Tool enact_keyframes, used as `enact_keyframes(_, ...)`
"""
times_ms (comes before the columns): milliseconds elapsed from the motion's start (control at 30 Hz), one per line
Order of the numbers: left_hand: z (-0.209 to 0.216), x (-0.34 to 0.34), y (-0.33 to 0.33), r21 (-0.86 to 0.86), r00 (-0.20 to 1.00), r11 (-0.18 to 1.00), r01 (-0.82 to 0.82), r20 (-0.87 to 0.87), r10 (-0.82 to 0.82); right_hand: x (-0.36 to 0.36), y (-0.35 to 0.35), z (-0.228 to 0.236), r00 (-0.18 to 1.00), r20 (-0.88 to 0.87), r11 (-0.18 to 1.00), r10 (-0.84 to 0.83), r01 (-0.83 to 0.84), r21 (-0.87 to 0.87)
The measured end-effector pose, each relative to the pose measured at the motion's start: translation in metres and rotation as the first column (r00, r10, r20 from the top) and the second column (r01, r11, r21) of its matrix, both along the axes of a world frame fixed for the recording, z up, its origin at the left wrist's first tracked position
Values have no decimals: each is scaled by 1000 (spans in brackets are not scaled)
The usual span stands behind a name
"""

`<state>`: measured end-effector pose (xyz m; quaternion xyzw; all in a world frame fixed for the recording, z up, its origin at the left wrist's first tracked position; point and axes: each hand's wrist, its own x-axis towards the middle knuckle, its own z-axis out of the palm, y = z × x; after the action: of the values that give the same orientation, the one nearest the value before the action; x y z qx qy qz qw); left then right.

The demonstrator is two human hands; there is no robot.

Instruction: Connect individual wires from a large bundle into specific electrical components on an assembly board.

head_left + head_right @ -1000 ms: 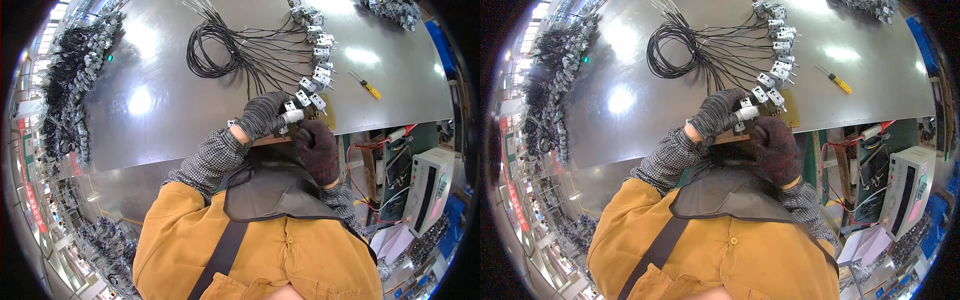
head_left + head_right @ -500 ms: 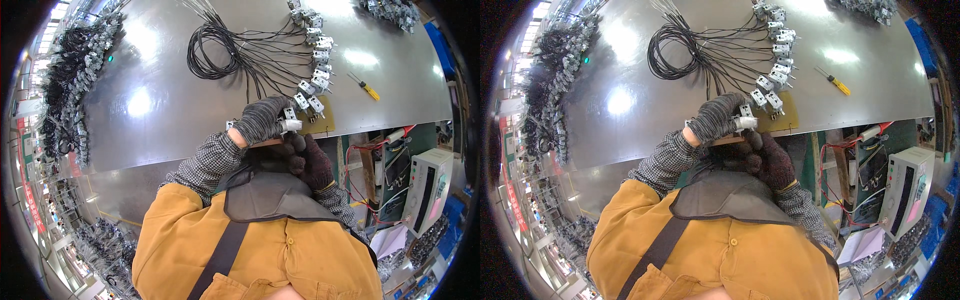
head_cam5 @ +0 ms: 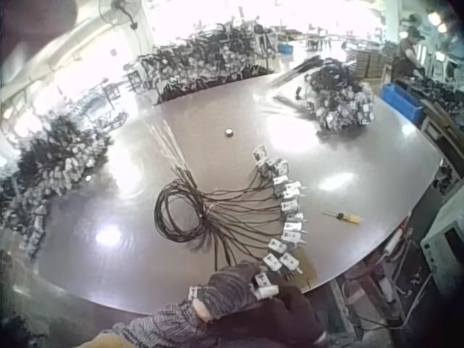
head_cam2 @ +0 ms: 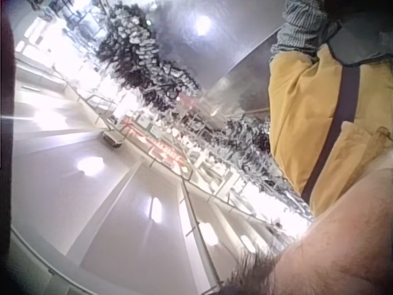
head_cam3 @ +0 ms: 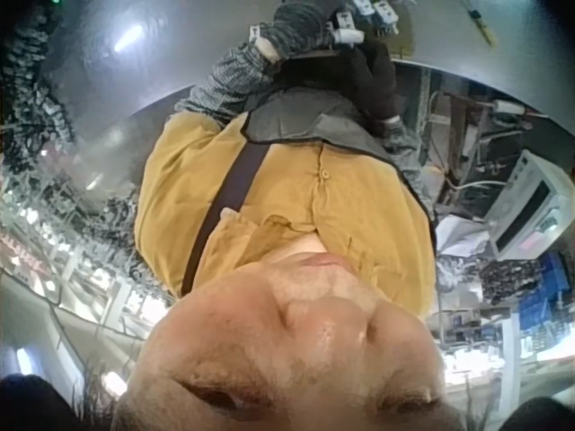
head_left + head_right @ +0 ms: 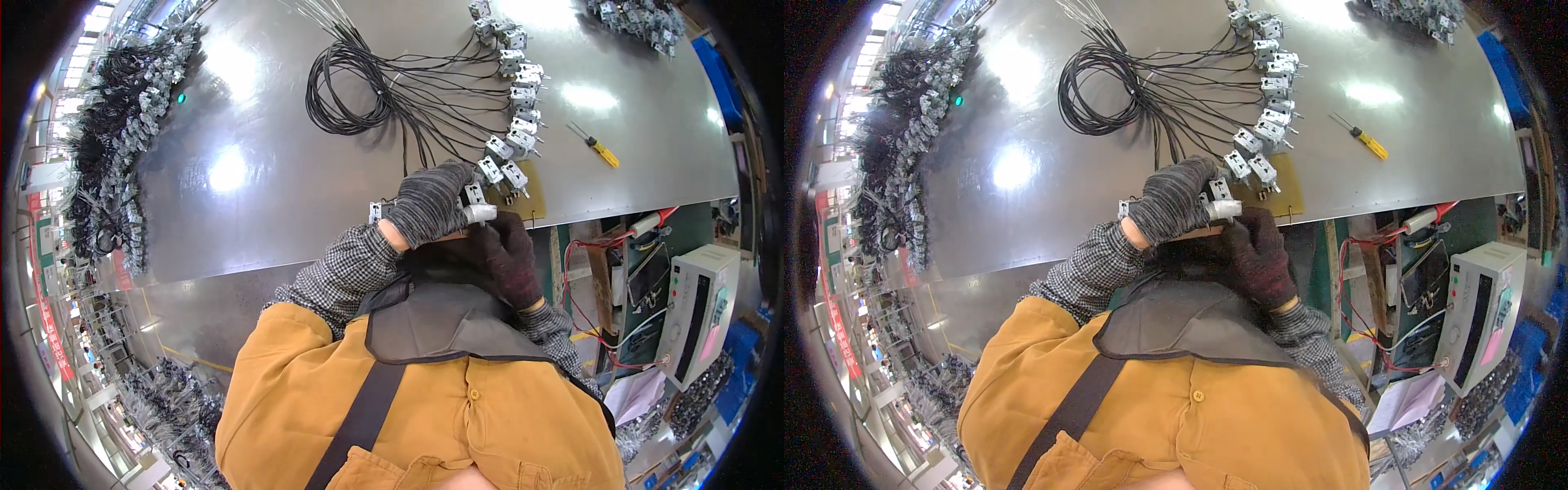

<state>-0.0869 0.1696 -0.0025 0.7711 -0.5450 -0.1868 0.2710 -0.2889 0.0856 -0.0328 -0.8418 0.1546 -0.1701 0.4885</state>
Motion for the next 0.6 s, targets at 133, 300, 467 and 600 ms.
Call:
enact_keyframes(133,-1,0,-3,27,1000,1000,-5,-1,5,-7,-4,-10,973,-195,907,-125,192,376)
enact_keyframes(300,0,2,-2,47,997,999,-20,-73,24,3,-2,21,923,-384,769,-5,249,589)
enact_keyframes(467,2,-3,-3,9,982,995,-102,-156,102,6,-12,14,997,74,980,-24,38,-195)
enact_keyframes(600,-13,-3,-6,-126,965,983,-130,-245,96,-26,-18,-49,983,-65,768,-173,176,615)
